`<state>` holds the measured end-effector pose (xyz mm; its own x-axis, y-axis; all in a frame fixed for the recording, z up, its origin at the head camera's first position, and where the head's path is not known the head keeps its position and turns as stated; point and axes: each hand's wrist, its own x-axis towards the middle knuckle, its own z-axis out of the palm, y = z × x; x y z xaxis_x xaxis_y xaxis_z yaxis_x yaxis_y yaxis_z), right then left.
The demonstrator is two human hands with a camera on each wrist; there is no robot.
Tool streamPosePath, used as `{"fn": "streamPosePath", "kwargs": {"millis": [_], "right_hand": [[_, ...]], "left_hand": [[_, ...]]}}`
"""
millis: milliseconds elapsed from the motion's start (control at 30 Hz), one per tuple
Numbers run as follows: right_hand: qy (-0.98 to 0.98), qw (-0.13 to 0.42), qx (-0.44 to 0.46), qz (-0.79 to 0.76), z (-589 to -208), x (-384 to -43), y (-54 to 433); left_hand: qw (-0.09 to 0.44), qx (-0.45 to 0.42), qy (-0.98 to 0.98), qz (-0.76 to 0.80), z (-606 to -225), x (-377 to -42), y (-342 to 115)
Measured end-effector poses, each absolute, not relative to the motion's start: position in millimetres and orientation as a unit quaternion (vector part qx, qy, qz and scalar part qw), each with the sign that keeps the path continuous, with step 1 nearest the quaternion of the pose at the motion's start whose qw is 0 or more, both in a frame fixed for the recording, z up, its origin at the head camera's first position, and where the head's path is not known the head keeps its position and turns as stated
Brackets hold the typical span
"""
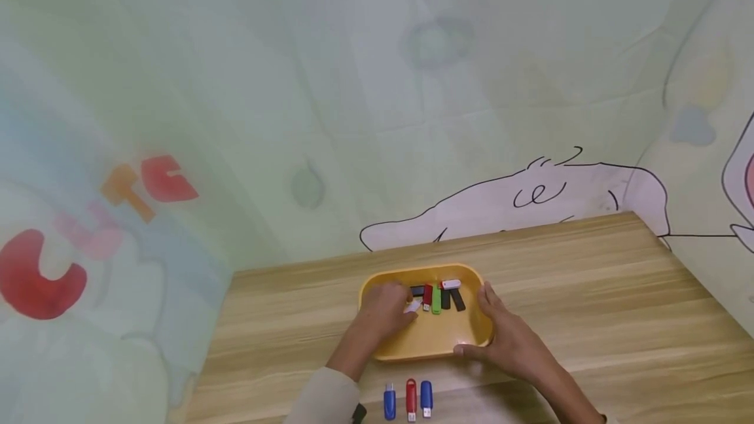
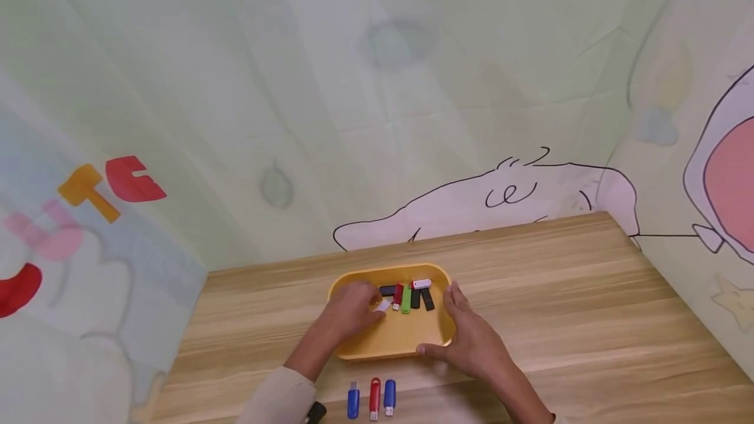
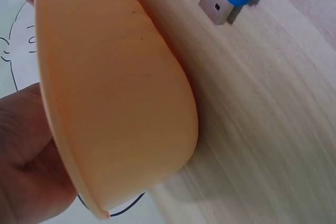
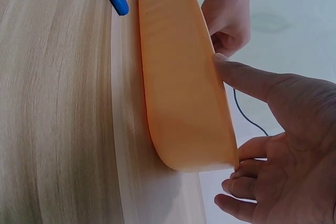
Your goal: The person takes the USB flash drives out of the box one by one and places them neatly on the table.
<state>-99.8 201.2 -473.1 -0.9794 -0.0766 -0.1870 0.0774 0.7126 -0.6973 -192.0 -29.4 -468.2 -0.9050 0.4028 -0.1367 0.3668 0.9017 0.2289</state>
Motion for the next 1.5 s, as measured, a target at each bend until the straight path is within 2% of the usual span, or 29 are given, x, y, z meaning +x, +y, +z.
{"fn": "streamPosePath", "kwargs": {"millis": [333, 867, 1500], "right_hand": [[0.92, 0.101, 0.001, -0.38, -477, -98, 199], [0.917, 0.102, 0.001, -0.385, -475, -97, 198], [0.924, 0.095, -0.001, -0.371, -477, -100, 202]], "left_hand": [[0.113, 0.193, 0.968, 0.111, -475, -193, -28], [0.106, 0.177, 0.973, 0.101, -476, -190, -26], [0.056, 0.167, 0.973, 0.151, -458, -175, -25]]}}
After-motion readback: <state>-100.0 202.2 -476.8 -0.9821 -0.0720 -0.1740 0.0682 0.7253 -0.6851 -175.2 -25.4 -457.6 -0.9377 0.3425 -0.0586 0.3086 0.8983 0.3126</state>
